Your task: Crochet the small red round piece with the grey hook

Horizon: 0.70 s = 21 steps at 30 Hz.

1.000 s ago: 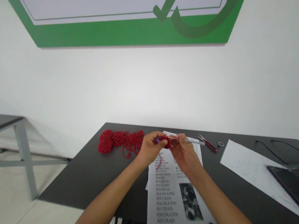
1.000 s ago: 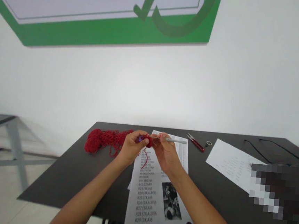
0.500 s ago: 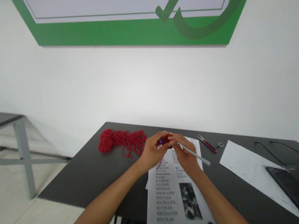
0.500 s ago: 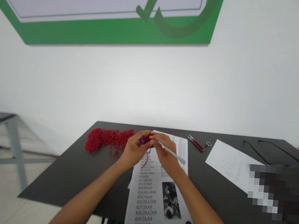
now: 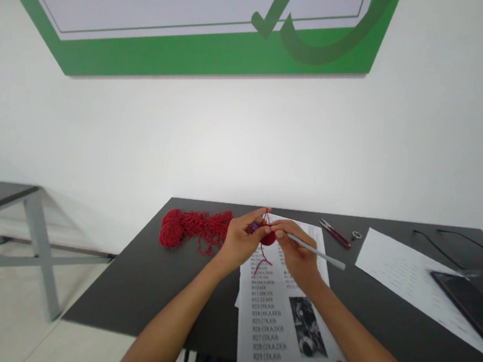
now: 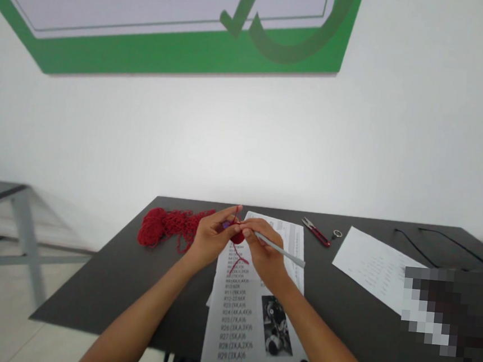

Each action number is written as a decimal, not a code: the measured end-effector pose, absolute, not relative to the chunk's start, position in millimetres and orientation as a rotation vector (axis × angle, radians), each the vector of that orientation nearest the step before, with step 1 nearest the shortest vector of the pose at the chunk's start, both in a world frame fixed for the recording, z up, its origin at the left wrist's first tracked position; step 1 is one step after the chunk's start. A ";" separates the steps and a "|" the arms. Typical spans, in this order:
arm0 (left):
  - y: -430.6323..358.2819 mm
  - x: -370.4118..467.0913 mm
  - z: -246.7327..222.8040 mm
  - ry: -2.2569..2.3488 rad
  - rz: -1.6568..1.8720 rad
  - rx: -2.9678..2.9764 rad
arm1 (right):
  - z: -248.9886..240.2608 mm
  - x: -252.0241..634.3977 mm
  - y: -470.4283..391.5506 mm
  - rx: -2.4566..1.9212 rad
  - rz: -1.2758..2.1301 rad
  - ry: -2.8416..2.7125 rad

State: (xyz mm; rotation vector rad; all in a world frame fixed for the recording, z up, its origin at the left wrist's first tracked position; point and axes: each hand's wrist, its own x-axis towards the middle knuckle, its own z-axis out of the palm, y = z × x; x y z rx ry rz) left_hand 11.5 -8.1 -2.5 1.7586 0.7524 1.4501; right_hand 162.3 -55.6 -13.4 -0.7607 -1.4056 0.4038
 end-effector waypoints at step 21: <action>-28.2 29.4 -3.8 0.540 1.250 0.972 | -34.9 170.6 -50.8 -0.778 -0.143 -1.633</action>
